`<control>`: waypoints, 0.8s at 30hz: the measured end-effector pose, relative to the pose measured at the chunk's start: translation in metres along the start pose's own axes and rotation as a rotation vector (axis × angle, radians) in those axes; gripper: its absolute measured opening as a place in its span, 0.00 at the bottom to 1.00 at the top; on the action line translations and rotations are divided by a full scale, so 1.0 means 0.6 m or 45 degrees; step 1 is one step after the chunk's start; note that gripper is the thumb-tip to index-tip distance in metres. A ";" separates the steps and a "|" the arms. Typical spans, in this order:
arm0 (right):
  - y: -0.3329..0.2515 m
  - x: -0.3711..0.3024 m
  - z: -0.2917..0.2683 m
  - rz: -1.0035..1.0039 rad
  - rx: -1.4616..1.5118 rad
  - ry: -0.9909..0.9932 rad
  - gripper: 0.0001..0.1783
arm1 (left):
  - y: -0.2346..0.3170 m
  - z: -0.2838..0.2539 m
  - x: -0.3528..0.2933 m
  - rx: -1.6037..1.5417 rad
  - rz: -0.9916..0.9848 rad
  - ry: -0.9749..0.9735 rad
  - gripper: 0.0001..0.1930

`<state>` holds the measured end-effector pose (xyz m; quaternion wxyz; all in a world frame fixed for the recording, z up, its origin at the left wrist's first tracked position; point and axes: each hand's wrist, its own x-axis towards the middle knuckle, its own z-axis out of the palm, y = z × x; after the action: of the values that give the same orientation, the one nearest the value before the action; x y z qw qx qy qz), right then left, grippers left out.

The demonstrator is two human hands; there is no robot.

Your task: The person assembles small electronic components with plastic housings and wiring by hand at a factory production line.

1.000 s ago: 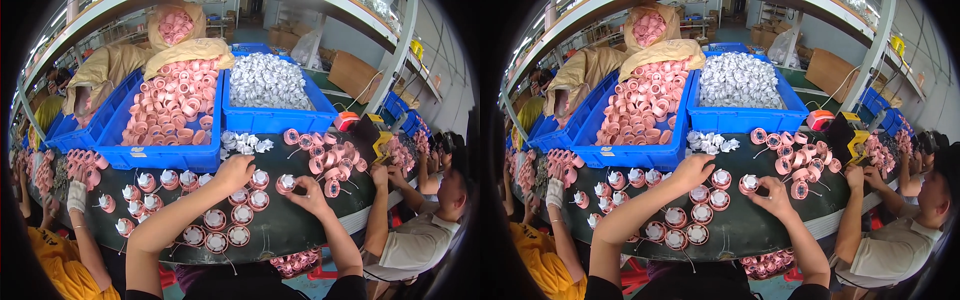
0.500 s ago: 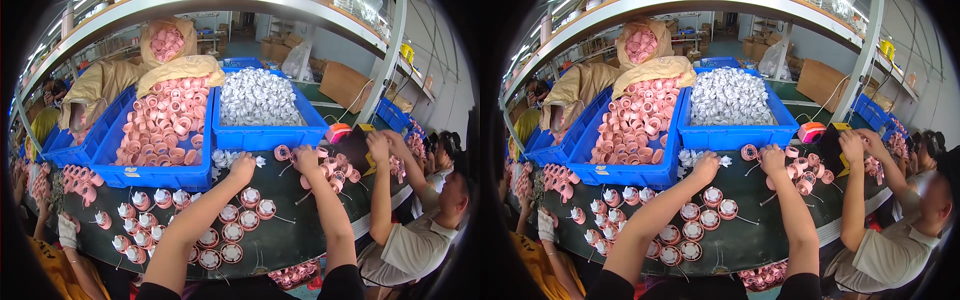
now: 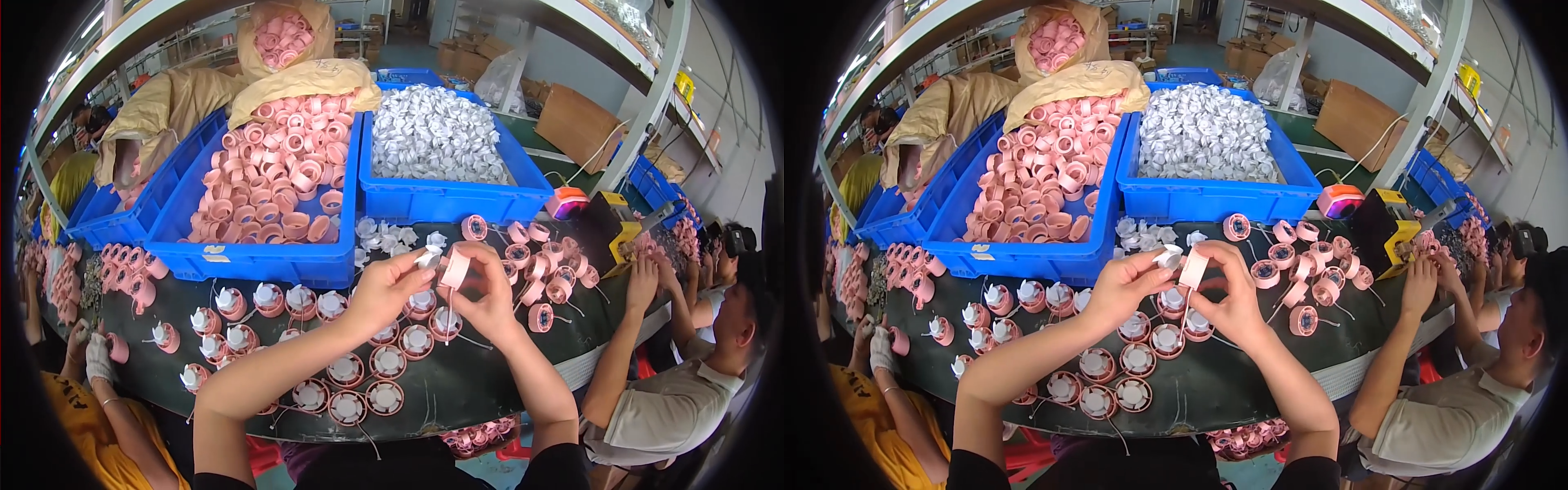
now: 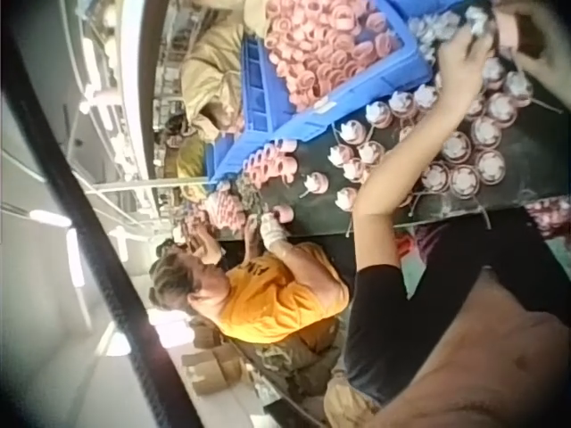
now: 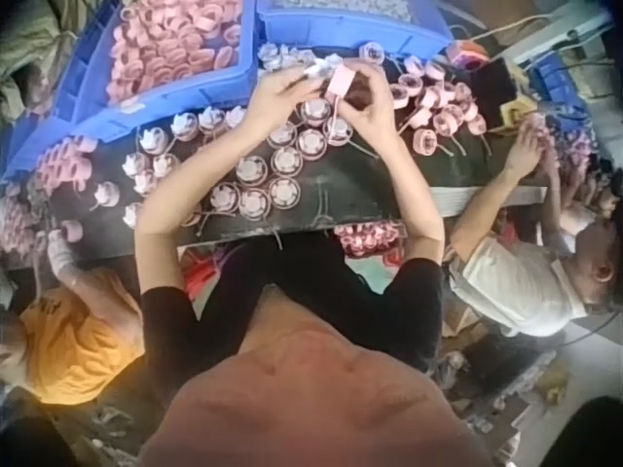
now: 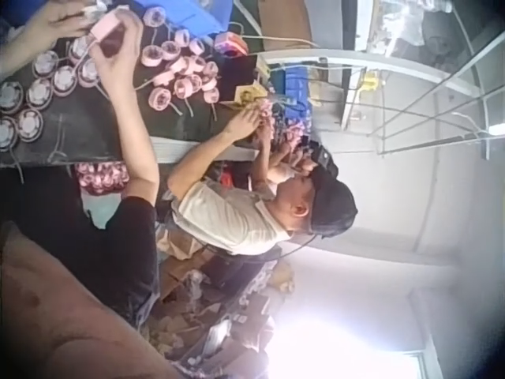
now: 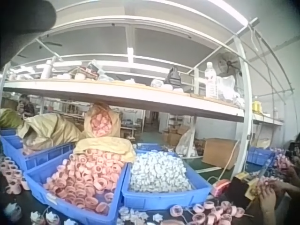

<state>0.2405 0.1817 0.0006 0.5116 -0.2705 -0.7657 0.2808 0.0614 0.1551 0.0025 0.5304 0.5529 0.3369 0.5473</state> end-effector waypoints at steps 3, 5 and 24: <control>-0.016 -0.006 0.009 -0.077 -0.103 0.022 0.32 | 0.004 -0.009 -0.023 0.265 0.046 0.044 0.19; -0.028 -0.010 0.015 -0.130 -0.174 0.011 0.32 | 0.005 -0.008 -0.035 0.247 0.055 0.085 0.19; -0.066 -0.008 0.023 -0.334 -0.400 -0.044 0.34 | 0.034 0.013 -0.067 0.487 0.253 0.226 0.17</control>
<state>0.2242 0.1488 0.0213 0.4821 -0.2402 -0.8373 0.0934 0.0575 0.1107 0.0131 0.3277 0.6235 0.4237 0.5696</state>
